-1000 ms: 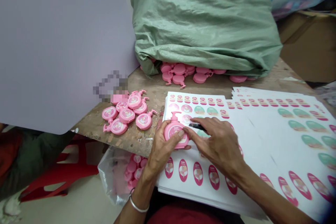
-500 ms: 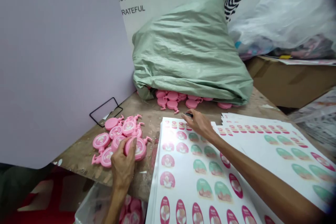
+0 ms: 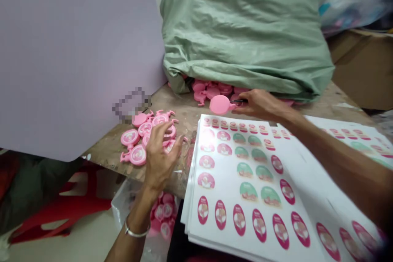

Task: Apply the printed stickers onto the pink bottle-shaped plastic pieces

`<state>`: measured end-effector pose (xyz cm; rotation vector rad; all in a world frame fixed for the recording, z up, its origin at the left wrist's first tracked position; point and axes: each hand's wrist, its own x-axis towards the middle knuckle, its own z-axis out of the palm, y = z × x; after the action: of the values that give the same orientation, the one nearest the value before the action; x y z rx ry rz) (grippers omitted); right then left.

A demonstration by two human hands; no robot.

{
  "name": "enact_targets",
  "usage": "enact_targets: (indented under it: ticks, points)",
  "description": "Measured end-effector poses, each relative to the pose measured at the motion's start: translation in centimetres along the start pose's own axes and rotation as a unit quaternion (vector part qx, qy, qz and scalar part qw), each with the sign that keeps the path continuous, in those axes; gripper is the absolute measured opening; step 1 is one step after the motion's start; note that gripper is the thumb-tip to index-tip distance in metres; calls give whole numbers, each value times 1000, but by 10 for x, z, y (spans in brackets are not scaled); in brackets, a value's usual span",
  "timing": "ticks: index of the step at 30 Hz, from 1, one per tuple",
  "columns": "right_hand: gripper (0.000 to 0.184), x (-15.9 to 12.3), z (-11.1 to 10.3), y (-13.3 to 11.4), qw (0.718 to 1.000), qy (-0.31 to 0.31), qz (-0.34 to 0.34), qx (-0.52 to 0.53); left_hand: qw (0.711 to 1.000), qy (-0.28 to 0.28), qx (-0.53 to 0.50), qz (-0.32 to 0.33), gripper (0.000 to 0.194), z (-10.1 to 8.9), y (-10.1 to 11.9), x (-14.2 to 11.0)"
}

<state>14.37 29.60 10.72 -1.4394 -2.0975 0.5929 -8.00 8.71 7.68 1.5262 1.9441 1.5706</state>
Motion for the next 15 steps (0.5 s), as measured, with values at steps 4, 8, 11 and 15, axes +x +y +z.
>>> enact_targets:
  ticks: [4, 8, 11, 15]
  points:
    - [25, -49, -29, -35, 928, -281, -232, -79, 930, -261, -210, -150, 50, 17, 18, 4]
    - [20, -86, -14, -50, 902, -329, -277, -16, 806, -381, -349, -290, 33, 21, 20, -19]
    - [29, -115, 12, -40, 954, -237, -172, 67, 801, -254, -407, -359, 34, 15, 14, -35]
    - [23, -163, 46, -23, 985, -151, -59, 55, 812, -175, -409, -377, 36, 12, 8, -38]
